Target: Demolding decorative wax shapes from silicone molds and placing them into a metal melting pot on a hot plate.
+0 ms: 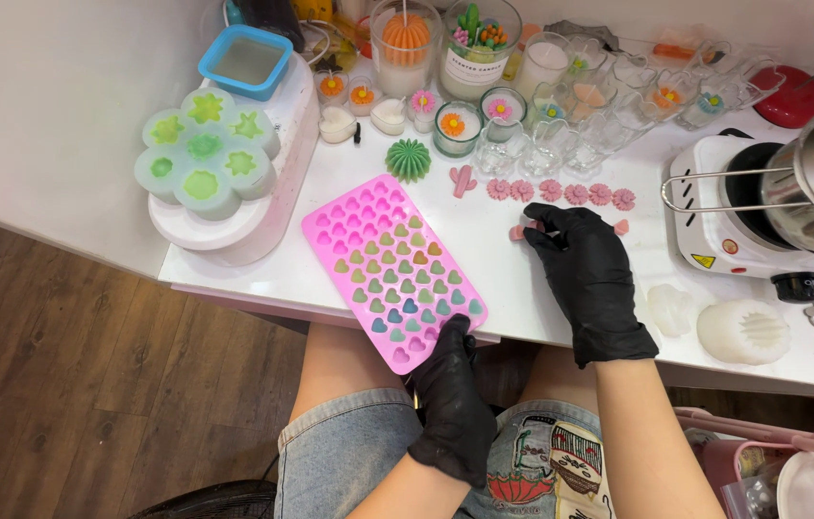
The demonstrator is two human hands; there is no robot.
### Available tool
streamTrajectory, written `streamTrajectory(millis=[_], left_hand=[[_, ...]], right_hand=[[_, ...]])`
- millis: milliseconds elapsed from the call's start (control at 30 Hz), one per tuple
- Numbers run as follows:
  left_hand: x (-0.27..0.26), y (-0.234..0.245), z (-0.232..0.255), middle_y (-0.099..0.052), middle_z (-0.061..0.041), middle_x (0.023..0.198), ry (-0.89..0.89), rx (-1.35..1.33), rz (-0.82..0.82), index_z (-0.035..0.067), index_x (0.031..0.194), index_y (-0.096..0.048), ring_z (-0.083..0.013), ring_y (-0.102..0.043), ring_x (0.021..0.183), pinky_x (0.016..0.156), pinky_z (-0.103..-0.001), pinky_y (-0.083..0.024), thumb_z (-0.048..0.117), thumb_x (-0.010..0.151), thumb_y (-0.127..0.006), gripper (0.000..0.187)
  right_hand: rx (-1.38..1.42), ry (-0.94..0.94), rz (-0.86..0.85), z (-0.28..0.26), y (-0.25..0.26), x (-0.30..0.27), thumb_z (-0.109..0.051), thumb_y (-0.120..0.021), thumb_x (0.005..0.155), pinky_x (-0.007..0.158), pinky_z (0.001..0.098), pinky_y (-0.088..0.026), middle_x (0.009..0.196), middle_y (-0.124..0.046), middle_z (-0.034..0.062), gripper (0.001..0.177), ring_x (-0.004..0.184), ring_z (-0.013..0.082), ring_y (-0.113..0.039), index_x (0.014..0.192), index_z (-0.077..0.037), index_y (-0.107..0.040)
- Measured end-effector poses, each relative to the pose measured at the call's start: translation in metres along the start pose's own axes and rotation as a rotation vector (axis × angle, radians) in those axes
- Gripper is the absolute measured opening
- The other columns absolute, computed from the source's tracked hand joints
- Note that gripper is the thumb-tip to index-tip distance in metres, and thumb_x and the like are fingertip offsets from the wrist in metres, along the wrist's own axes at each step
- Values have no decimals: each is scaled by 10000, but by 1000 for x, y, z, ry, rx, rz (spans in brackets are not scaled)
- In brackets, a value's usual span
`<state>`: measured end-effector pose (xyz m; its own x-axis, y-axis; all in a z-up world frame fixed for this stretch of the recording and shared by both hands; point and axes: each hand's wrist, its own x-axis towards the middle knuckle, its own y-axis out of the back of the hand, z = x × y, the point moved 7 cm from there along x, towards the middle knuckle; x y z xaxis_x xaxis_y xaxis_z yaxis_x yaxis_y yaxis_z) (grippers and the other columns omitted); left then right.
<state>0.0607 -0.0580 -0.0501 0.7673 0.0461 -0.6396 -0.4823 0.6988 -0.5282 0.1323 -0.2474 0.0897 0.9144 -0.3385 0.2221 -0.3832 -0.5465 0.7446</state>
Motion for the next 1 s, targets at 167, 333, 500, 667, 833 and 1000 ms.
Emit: streamTrajectory(millis=[167,333,500,667,833,1000], left_hand=[[-3,-11,5,-719,-23,1005,93,67,31,80,1178,-710,-180,-619,845,765,-325,-525,236,904,-731,316],[2,-12,2,-694,14,974,165,-88,45,163,1186,-661,-169,-620,845,753,-334,-521,186,897,-714,295],[-17,-14,9,-696,-1,1049,399,-172,-130,140,1191,-677,-181,-610,953,865,-329,-484,280,930,-633,299],[-41,0,15,-706,-67,1173,568,-125,-135,97,1224,-635,-236,-636,1102,1002,-388,-494,250,955,-561,318],[-64,1,13,-718,-77,1276,760,0,-270,131,1296,-630,-258,-651,1170,1002,-438,-483,274,910,-552,419],[-30,18,-1,-715,-217,1265,496,277,-441,61,1339,-600,-372,-670,1145,973,-536,-539,84,907,-602,433]], right_hand=[[23,22,51,13,-3,0,-103,-751,891,771,360,-535,1025,-712,134,305,866,259,-704,1196,-114,-753],[-21,89,98,9,5,-5,-43,-735,885,794,361,-532,1047,-696,140,360,906,272,-684,1232,-134,-756],[141,36,137,4,27,-17,-34,-709,897,794,317,-552,1139,-678,99,398,878,212,-691,1282,-137,-702],[148,-23,196,18,56,-49,-60,-723,917,838,297,-569,1158,-703,85,305,935,179,-720,1218,-113,-722],[164,-78,232,27,79,-83,-56,-728,906,856,283,-575,1148,-744,72,262,970,155,-733,1166,-89,-744],[326,-224,292,51,111,-110,-36,-724,879,810,255,-585,1139,-758,35,281,968,109,-722,1157,-68,-753]])
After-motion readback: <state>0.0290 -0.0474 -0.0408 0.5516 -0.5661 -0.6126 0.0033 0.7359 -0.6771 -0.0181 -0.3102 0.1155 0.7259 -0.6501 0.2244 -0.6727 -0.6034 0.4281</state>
